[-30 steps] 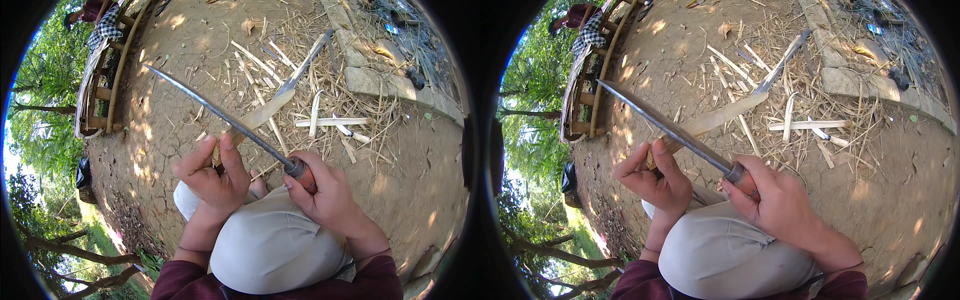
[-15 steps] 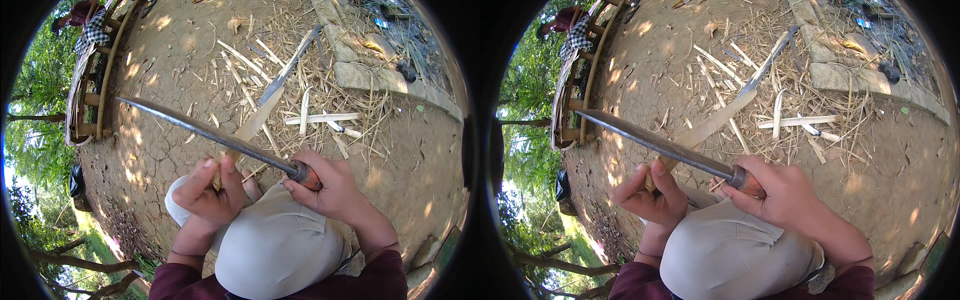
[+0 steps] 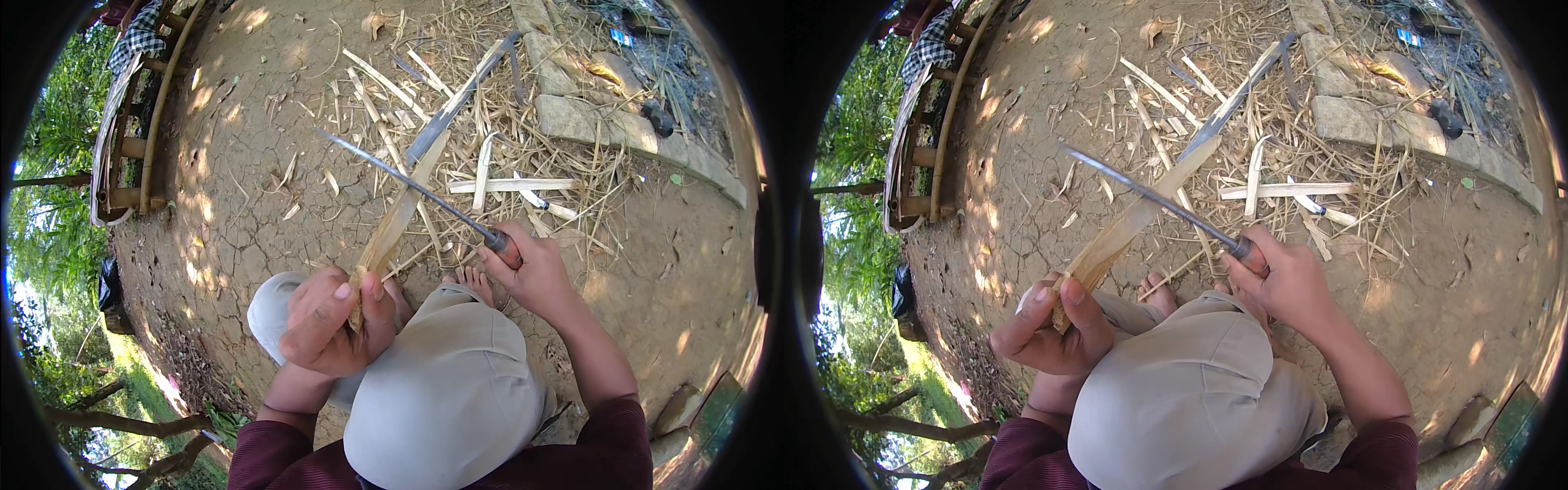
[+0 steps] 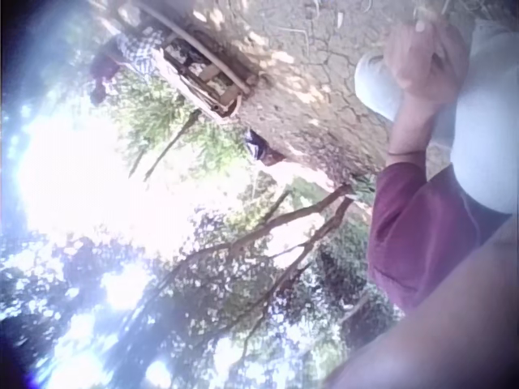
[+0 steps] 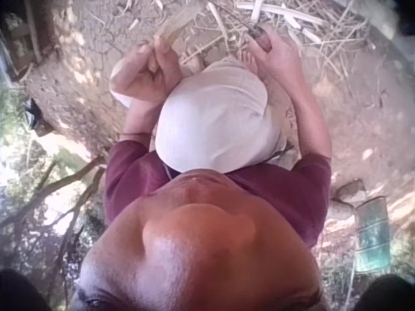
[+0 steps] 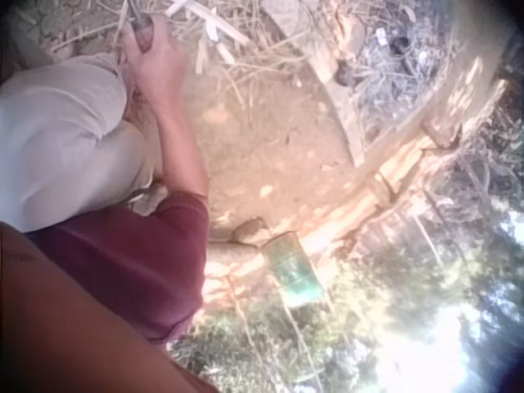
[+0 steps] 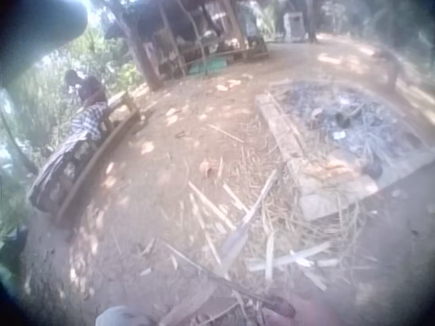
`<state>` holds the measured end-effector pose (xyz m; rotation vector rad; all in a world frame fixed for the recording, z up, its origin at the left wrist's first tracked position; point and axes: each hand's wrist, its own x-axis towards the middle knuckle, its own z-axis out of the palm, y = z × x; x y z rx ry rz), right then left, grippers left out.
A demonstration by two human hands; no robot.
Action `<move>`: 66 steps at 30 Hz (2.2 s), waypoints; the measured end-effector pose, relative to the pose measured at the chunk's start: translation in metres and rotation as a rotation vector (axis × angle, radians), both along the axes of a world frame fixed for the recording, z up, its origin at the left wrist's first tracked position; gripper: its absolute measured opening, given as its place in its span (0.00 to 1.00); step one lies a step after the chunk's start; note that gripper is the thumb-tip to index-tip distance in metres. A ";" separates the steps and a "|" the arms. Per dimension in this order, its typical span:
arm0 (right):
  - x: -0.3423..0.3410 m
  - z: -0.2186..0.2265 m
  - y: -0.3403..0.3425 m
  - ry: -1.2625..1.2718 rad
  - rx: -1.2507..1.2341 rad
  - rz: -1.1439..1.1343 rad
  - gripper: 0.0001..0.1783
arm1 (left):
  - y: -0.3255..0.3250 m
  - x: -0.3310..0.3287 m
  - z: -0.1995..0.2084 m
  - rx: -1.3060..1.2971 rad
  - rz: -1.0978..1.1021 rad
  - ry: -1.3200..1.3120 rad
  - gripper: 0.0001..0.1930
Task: The person shaves a piece of bamboo with a knife while sitting on the ground outdoors, turning it over to work on different sides.
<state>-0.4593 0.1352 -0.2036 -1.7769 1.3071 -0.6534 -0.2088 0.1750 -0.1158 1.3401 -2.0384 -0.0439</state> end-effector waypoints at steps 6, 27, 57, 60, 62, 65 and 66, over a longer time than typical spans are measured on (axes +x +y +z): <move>0.003 -0.001 0.000 -0.300 -0.219 0.125 0.20 | -0.008 -0.003 -0.001 -0.037 -0.035 0.017 0.18; -0.011 -0.049 -0.022 0.117 -0.033 0.018 0.18 | -0.004 -0.007 -0.007 -0.019 -0.058 0.120 0.20; 0.035 -0.077 -0.016 0.008 0.169 0.079 0.18 | -0.065 -0.003 -0.017 -0.441 0.116 0.773 0.08; 0.036 -0.077 -0.014 -0.007 0.085 0.088 0.17 | -0.036 -0.005 -0.015 0.090 -0.242 0.919 0.12; 0.038 -0.067 -0.013 -0.030 0.104 0.110 0.17 | -0.036 -0.002 -0.022 0.065 -0.247 0.985 0.13; 0.039 -0.056 -0.016 -0.156 -0.238 0.265 0.15 | -0.033 -0.012 -0.026 0.016 -0.191 0.954 0.13; 0.041 -0.058 -0.017 -0.131 -0.201 0.263 0.15 | -0.031 -0.017 -0.027 -0.002 -0.161 0.921 0.13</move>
